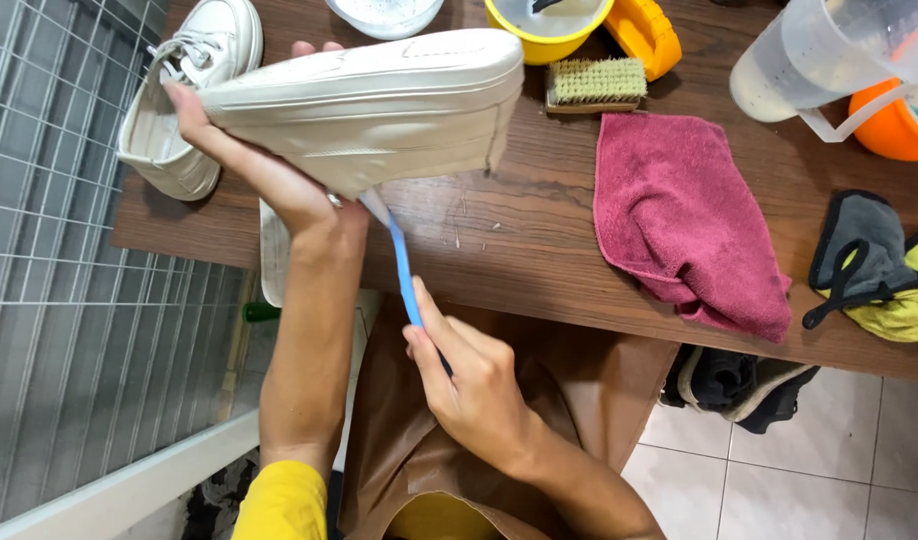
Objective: The person scrubs the sole and sides of a white sneaker with a blue brush, then wipes the shoe with a yellow cloth. The person holds the shoe in their left hand and uses the brush and cloth with their right hand.
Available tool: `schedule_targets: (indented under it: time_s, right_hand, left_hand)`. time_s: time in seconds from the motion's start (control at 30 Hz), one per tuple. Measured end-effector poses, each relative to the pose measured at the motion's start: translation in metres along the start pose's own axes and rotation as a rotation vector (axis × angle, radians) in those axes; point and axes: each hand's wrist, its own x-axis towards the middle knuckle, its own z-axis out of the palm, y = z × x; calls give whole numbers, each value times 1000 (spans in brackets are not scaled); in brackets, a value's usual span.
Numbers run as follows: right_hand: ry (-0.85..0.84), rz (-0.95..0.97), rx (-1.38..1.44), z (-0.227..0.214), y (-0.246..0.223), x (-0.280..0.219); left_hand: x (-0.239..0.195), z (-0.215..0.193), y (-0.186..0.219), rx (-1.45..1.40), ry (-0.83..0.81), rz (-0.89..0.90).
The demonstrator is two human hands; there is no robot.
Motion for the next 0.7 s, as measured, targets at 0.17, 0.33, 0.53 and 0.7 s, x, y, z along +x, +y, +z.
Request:
schedule_targets:
  time_s: [0.17, 0.33, 0.53, 0.7]
  right_hand:
    - [15, -11, -23, 7, -4, -7]
    - [38, 12, -40, 11, -7, -5]
    - [60, -20, -87, 14, -11, -10]
    - [61, -107, -201, 17, -7, -1]
  left_hand:
    - [10, -18, -2, -37, -122, -60]
    - [-15, 11, 4, 6, 191, -53]
    - [0, -5, 8, -62, -110, 70]
    - [-3, -6, 6, -109, -127, -153]
